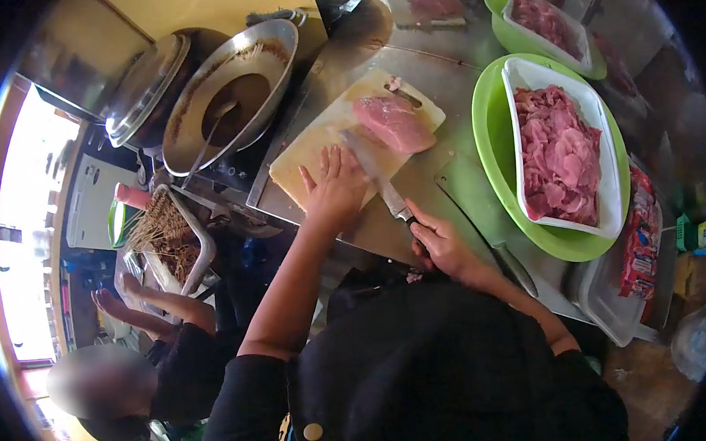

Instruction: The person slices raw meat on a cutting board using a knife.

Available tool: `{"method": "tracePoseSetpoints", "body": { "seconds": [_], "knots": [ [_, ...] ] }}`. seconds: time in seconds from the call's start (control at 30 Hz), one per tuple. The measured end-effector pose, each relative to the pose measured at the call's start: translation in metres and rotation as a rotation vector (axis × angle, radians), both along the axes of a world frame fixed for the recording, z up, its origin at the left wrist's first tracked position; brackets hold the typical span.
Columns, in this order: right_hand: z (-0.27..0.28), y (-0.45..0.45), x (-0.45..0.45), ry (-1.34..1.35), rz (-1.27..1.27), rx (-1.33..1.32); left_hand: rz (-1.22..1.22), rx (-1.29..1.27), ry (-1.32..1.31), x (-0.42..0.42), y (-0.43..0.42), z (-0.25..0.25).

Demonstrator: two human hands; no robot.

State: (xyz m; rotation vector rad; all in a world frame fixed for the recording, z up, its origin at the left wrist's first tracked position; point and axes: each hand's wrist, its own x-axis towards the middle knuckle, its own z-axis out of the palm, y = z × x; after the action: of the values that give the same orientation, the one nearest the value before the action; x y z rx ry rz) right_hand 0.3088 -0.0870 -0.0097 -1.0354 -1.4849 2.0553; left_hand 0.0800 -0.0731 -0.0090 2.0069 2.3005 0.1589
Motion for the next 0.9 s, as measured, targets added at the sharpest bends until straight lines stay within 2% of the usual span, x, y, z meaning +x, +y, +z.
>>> {"method": "tracePoseSetpoints", "body": {
  "seconds": [0.17,0.37,0.57,0.9],
  "knots": [
    [0.002,-0.003,-0.003,-0.001,0.004,-0.044,-0.02,0.14,-0.088,-0.004,-0.005,-0.022],
    [-0.002,-0.003,-0.002,0.009,-0.017,-0.019,-0.003,0.127,-0.048,-0.001,-0.005,-0.022],
    [0.005,-0.003,-0.006,0.003,-0.05,-0.128,-0.006,0.088,-0.089,-0.001,-0.006,-0.016],
    [-0.002,0.022,-0.043,-0.016,-0.027,-0.024,-0.058,0.075,-0.113,-0.007,-0.007,-0.016]
  ]
}}
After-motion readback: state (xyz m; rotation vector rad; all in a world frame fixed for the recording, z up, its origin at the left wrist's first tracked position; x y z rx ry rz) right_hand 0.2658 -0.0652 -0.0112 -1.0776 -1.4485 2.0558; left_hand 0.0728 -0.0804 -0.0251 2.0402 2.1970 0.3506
